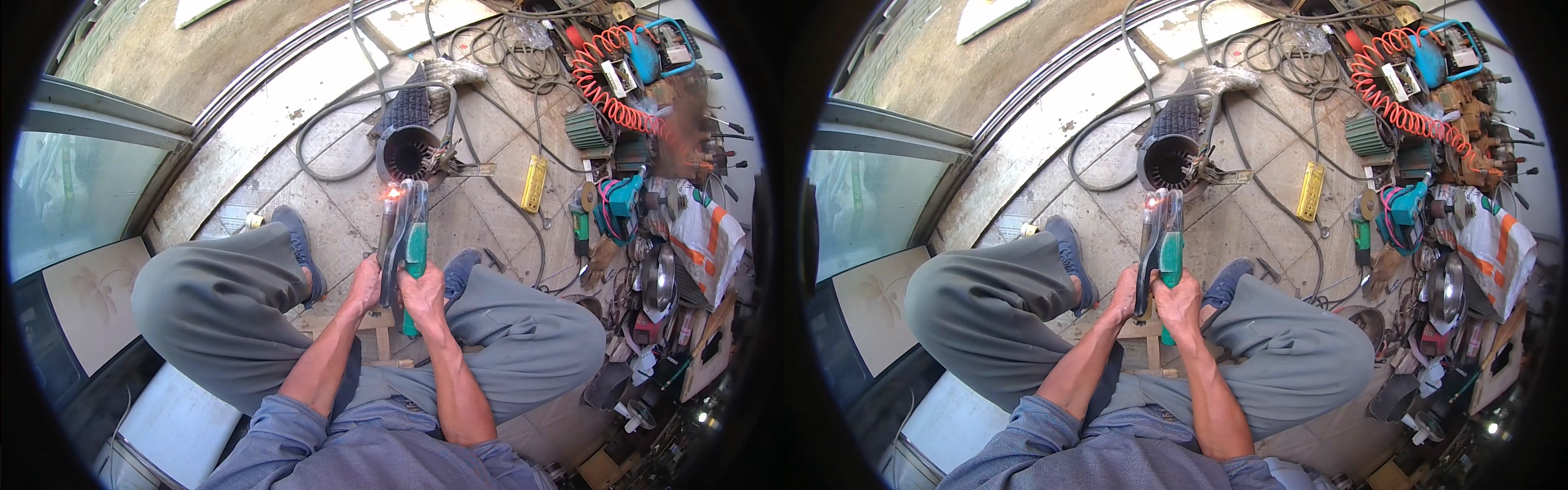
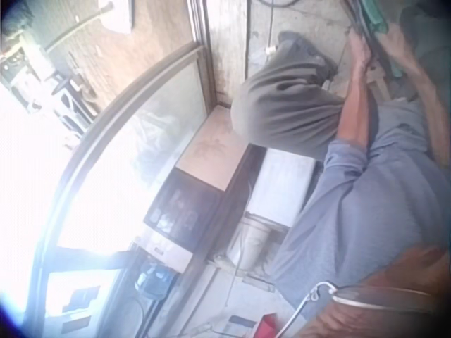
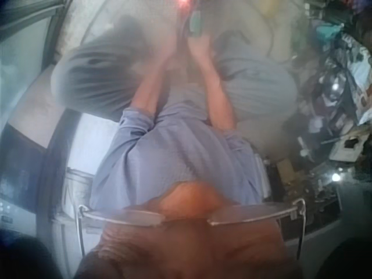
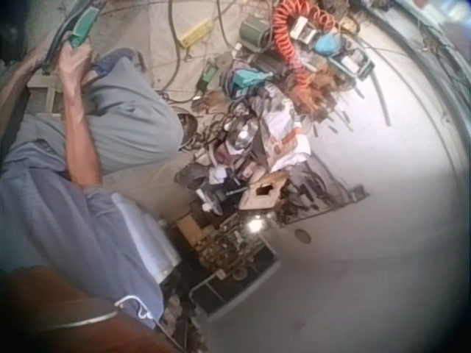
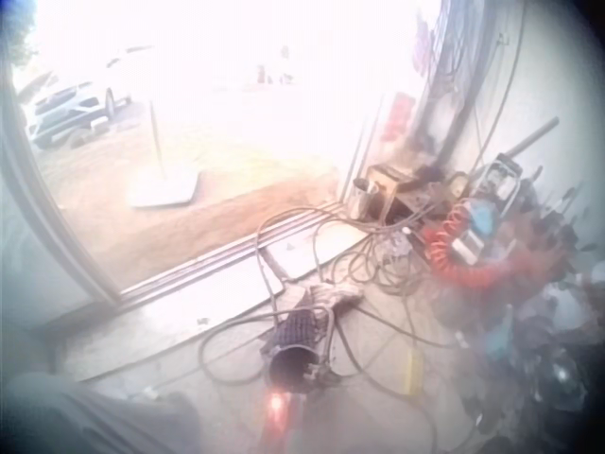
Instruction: The person sits on the floor and uses a handheld welding torch to weld a metal pipe held in the left hand. Sparks are visible during welding. The person briefly stops to inspect the weld and then resumes welding.
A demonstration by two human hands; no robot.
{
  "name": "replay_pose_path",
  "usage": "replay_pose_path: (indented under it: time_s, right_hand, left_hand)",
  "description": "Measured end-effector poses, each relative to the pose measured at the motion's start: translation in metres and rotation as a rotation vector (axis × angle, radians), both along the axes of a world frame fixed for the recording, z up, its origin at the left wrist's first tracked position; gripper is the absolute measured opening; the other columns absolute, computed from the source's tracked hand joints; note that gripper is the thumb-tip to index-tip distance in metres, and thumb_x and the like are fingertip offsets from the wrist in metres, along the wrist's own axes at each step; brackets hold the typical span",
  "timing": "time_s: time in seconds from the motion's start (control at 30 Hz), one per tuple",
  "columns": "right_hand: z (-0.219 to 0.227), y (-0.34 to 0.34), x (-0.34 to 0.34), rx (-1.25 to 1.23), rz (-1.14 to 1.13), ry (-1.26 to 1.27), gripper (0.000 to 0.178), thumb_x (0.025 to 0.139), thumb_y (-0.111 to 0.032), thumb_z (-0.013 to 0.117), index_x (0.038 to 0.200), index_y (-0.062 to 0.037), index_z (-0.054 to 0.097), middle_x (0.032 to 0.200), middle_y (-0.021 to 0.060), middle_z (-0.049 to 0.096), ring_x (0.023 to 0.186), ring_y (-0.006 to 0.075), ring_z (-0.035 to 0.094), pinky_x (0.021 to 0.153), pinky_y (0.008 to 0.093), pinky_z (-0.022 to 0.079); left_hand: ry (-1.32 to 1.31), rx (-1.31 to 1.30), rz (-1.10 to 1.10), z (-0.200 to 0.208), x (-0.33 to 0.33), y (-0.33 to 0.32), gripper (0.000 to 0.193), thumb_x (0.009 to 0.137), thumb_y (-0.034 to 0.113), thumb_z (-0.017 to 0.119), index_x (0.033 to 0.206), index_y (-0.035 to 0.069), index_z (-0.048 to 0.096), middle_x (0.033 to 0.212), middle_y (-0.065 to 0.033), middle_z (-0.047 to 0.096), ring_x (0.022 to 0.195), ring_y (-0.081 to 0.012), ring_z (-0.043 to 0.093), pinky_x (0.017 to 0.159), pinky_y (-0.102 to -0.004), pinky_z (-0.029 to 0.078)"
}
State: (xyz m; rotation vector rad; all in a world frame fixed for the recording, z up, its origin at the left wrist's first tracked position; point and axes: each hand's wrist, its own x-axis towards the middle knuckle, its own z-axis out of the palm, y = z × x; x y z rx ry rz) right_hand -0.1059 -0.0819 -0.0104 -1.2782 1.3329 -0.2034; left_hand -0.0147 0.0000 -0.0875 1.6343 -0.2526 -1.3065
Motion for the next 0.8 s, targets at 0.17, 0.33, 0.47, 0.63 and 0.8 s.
replay_pose_path:
  time_s: [0.17, 0.33, 0.47, 0.63, 0.8]
  right_hand:
    - [0.004, -0.001, 0.002, 0.007, 0.000, -0.014, 0.020, 0.087, -0.017, 0.071, 0.087, 0.0022, 0.067, 0.073, 0.0099, 0.068, 0.068, 0.0166, 0.062, 0.065, 0.0355, 0.050]
    - [0.002, -0.001, 0.001, 0.009, -0.005, -0.011, 0.021, 0.086, -0.018, 0.070, 0.086, 0.0024, 0.066, 0.072, 0.0090, 0.067, 0.068, 0.0160, 0.061, 0.064, 0.0350, 0.049]
    - [0.014, -0.004, 0.004, 0.040, 0.010, -0.019, 0.020, 0.080, -0.017, 0.063, 0.082, 0.0034, 0.063, 0.065, 0.0075, 0.061, 0.063, 0.0163, 0.058, 0.060, 0.0351, 0.047]
    - [0.003, -0.002, -0.001, 0.053, 0.005, -0.011, 0.019, 0.081, -0.014, 0.061, 0.081, 0.0042, 0.062, 0.063, 0.0092, 0.060, 0.060, 0.0166, 0.058, 0.058, 0.0360, 0.047]
    - [0.013, -0.003, -0.002, -0.015, -0.022, 0.014, 0.010, 0.083, -0.007, 0.062, 0.081, 0.0025, 0.062, 0.060, 0.0043, 0.056, 0.055, 0.0147, 0.056, 0.052, 0.0353, 0.044]
  left_hand:
    - [-0.035, -0.010, -0.007, -0.008, -0.001, 0.003, 0.013, 0.095, 0.015, 0.063, 0.092, 0.003, 0.064, 0.070, -0.0063, 0.067, 0.059, -0.0160, 0.067, 0.052, -0.0324, 0.054]
    - [-0.011, 0.043, -0.006, -0.018, -0.004, 0.005, 0.017, 0.091, 0.019, 0.066, 0.092, 0.002, 0.065, 0.072, -0.0093, 0.068, 0.066, -0.0213, 0.070, 0.060, -0.0370, 0.055]
    - [-0.267, 0.101, -0.182, -0.014, -0.001, 0.005, 0.031, 0.092, 0.031, 0.066, 0.102, 0.002, 0.070, 0.079, -0.0106, 0.067, 0.073, -0.0198, 0.064, 0.070, -0.0363, 0.052]
    - [-0.194, -0.372, 0.003, -0.033, -0.006, 0.013, 0.026, 0.093, 0.027, 0.063, 0.103, 0.004, 0.070, 0.092, -0.0155, 0.070, 0.085, -0.0256, 0.067, 0.077, -0.0386, 0.052]
    - [-0.164, 0.120, -0.159, 0.005, 0.003, -0.004, 0.036, 0.098, 0.038, 0.063, 0.100, 0.003, 0.070, 0.079, -0.0075, 0.071, 0.071, -0.0181, 0.069, 0.065, -0.0369, 0.056]
